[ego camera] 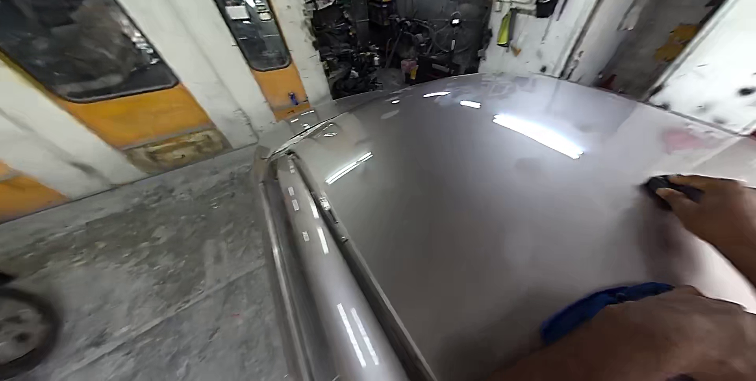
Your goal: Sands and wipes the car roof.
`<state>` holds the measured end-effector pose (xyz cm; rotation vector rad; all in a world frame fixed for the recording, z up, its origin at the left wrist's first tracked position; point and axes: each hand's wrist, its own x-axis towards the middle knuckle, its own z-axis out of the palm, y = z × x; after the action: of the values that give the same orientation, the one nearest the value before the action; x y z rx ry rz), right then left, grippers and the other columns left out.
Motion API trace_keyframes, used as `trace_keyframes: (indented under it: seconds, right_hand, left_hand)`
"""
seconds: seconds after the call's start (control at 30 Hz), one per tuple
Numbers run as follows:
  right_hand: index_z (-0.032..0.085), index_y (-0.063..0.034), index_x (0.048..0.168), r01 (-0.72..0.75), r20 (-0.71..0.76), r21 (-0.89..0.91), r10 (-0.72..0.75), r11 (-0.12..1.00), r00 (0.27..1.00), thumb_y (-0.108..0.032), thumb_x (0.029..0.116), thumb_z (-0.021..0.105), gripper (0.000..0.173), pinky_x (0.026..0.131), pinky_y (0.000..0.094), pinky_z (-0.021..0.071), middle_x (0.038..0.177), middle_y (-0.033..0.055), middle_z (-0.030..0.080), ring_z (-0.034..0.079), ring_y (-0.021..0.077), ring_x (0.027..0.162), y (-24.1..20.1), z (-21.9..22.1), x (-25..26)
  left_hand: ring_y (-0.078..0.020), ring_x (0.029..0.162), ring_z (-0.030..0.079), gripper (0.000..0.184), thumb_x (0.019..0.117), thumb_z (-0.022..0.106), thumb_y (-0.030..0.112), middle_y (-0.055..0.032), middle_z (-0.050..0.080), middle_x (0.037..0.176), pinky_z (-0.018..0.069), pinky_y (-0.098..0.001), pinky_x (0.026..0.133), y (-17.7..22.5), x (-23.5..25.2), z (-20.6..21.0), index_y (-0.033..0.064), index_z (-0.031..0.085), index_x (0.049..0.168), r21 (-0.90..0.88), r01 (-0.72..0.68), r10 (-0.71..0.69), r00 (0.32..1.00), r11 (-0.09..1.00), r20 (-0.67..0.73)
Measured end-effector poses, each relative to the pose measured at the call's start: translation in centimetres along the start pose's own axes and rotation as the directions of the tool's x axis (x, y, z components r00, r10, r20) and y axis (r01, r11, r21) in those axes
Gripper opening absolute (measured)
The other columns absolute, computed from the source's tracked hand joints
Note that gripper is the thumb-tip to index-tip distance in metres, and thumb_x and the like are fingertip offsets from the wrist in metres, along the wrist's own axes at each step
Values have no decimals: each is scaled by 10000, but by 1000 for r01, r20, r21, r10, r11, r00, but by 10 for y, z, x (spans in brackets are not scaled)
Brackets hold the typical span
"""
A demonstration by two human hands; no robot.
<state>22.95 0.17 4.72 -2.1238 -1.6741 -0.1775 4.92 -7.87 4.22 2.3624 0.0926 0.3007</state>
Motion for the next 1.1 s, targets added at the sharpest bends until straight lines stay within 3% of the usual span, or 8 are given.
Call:
trace_keyframes:
  seconds: [0.13, 0.3, 0.47, 0.57, 0.67, 0.77, 0.93, 1.1]
  right_hand:
    - [732, -53, 1230, -40, -29, -13, 39, 999, 999, -200, 995, 669, 285, 902, 748, 464, 1143, 283, 696, 636, 526, 1104, -16, -15, -18]
    - [725, -50, 1250, -12, 3, -9, 12, 1000, 1000, -202, 1009, 649, 295, 967, 715, 448, 1186, 264, 695, 626, 492, 1160, -13, -13, -18]
    - [734, -63, 1234, -42, -29, -15, 42, 999, 999, -211, 1002, 656, 286, 917, 709, 476, 1143, 254, 706, 642, 490, 1114, -14, -12, -16]
    - [725, -56, 1254, 10, -32, -15, -11, 1000, 999, -203, 1006, 661, 295, 939, 702, 474, 1186, 245, 701, 638, 480, 1144, -17, -12, -32]
    - [726, -66, 1255, -28, -1, -24, 28, 999, 1000, -212, 1009, 645, 298, 971, 695, 457, 1193, 240, 703, 632, 475, 1164, -11, -11, -13]
    - [738, -64, 1227, -68, -8, -31, 67, 997, 998, -208, 1002, 650, 281, 940, 708, 461, 1145, 248, 713, 647, 477, 1122, -11, -9, 1]
    - [721, -65, 1265, 8, -15, -29, -8, 1000, 1000, -216, 1012, 652, 303, 962, 685, 470, 1199, 235, 698, 632, 468, 1158, -15, -14, -32]
    - [730, -70, 1249, -62, 8, -38, 63, 997, 998, -226, 1005, 645, 302, 965, 701, 454, 1181, 237, 708, 636, 464, 1160, -7, -9, -2]
  left_hand:
    - [-280, 995, 646, 296, 1018, 567, 291, -121, 715, 957, 415, -552, 969, 16, -6, -17, 62, 751, 988, -47, 35, -29, 993, 998, 115]
    - [-243, 928, 628, 309, 1026, 553, 315, -90, 685, 891, 424, -515, 913, 13, -6, -15, 77, 734, 949, -41, 42, -37, 993, 998, 108]
    - [-258, 960, 635, 324, 1030, 548, 320, -105, 700, 932, 425, -533, 940, 15, -5, -18, 63, 742, 986, -43, 42, -35, 990, 998, 134]
    - [-243, 915, 619, 321, 1031, 543, 319, -87, 672, 866, 411, -515, 944, 16, -7, -17, 73, 723, 932, -29, 50, -46, 991, 998, 126]
    - [-245, 958, 622, 322, 1031, 535, 319, -88, 686, 910, 404, -510, 963, 16, -5, -16, 75, 724, 941, -8, 48, -47, 990, 999, 129]
    - [-252, 973, 625, 317, 1025, 542, 317, -99, 692, 935, 405, -521, 965, 16, -5, -17, 69, 728, 958, -19, 50, -48, 991, 999, 124]
    - [-239, 904, 608, 319, 1029, 533, 315, -76, 653, 837, 400, -505, 949, 20, -7, -15, 82, 696, 886, 1, 62, -61, 991, 998, 119]
    - [-236, 920, 614, 319, 1024, 538, 323, -77, 668, 862, 405, -499, 943, 16, -6, -13, 84, 712, 903, -5, 48, -48, 993, 999, 104]
